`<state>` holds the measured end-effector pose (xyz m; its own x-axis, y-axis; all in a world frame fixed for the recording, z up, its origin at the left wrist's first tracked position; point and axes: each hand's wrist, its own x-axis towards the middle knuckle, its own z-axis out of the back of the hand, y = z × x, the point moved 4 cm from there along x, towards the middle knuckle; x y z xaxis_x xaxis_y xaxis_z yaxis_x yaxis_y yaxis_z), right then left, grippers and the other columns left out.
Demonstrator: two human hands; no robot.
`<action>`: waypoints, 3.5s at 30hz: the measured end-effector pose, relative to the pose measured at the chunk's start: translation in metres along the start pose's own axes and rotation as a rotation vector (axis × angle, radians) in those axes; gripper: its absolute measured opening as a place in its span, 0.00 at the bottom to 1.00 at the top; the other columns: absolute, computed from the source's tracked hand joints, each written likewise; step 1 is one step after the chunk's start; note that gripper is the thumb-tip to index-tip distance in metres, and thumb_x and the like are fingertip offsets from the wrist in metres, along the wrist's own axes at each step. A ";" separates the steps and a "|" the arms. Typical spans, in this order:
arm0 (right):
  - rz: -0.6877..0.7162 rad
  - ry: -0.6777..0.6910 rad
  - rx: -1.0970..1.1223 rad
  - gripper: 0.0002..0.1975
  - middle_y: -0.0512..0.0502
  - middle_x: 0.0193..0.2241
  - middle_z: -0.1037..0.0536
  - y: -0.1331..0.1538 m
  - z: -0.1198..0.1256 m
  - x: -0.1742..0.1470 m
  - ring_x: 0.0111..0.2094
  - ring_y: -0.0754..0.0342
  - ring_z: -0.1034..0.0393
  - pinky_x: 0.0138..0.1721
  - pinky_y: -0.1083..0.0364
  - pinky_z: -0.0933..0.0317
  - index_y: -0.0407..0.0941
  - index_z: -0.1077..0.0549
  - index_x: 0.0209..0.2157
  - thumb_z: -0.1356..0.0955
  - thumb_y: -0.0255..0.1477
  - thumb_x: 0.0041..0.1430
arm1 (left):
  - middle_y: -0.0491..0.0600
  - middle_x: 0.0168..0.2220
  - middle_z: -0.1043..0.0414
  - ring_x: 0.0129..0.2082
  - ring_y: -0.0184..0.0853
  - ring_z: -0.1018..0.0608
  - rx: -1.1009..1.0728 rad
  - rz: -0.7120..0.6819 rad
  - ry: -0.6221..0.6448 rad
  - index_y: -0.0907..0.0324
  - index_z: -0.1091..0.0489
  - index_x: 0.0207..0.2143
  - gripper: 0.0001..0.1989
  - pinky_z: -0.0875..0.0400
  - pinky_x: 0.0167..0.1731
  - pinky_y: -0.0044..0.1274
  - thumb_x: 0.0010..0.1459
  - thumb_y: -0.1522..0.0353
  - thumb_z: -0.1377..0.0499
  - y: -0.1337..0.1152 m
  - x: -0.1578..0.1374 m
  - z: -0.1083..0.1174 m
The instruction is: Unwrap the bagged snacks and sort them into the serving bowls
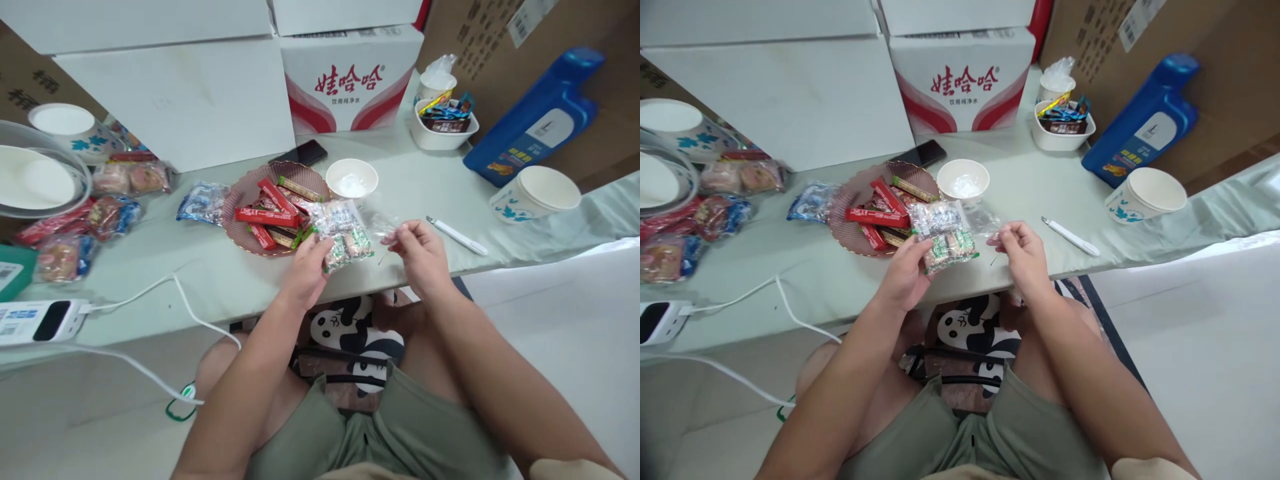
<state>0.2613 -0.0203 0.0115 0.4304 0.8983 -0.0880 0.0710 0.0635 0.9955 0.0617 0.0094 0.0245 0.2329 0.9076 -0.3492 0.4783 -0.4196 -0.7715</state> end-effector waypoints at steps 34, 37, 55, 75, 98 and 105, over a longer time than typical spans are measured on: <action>-0.152 0.116 -0.374 0.17 0.52 0.25 0.29 -0.025 0.049 0.018 0.26 0.56 0.39 0.28 0.55 0.45 0.46 0.30 0.30 0.29 0.46 0.50 | 0.42 0.23 0.31 0.25 0.29 0.27 0.859 -0.355 0.002 0.58 0.33 0.26 0.07 0.33 0.29 0.22 0.58 0.69 0.42 0.029 0.007 -0.014; -0.119 0.083 -0.406 0.17 0.51 0.25 0.29 -0.023 0.060 0.024 0.27 0.55 0.38 0.29 0.54 0.44 0.46 0.30 0.29 0.29 0.46 0.49 | 0.41 0.22 0.31 0.23 0.28 0.25 0.705 -0.318 -0.053 0.57 0.34 0.26 0.06 0.32 0.27 0.21 0.56 0.69 0.41 0.030 0.009 -0.007; 0.493 -0.210 -0.979 0.20 0.35 0.46 0.24 0.013 0.104 0.019 0.47 0.39 0.29 0.50 0.40 0.36 0.45 0.29 0.52 0.33 0.32 0.57 | 0.51 0.45 0.27 0.29 0.29 0.28 1.042 -0.249 -0.154 0.56 0.38 0.53 0.27 0.31 0.36 0.27 0.55 0.58 0.35 0.037 0.023 -0.001; 0.347 0.184 -0.958 0.08 0.44 0.32 0.22 -0.003 0.087 0.023 0.34 0.47 0.29 0.37 0.49 0.39 0.47 0.23 0.32 0.34 0.31 0.61 | 0.48 0.26 0.23 0.27 0.37 0.25 1.496 -0.240 -0.066 0.56 0.29 0.28 0.06 0.37 0.31 0.27 0.57 0.68 0.42 0.016 0.023 -0.007; 0.730 0.432 -0.978 0.10 0.42 0.47 0.22 0.006 0.062 -0.007 0.49 0.43 0.29 0.53 0.42 0.38 0.50 0.22 0.44 0.34 0.32 0.64 | 0.52 0.50 0.22 0.53 0.43 0.23 1.649 -0.577 0.513 0.55 0.23 0.44 0.10 0.31 0.58 0.37 0.59 0.71 0.37 0.025 0.059 -0.030; 0.784 0.666 -1.060 0.18 0.45 0.53 0.23 -0.014 0.056 -0.012 0.58 0.42 0.34 0.60 0.40 0.39 0.52 0.22 0.52 0.33 0.24 0.62 | 0.52 0.41 0.17 0.44 0.42 0.18 1.610 -0.531 0.430 0.55 0.20 0.34 0.10 0.27 0.48 0.33 0.63 0.68 0.42 0.026 0.070 -0.027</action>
<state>0.3053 -0.0560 -0.0030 -0.4571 0.8633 0.2139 -0.7814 -0.5047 0.3670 0.1136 0.0615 -0.0052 0.6593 0.7507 0.0424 -0.6116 0.5682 -0.5506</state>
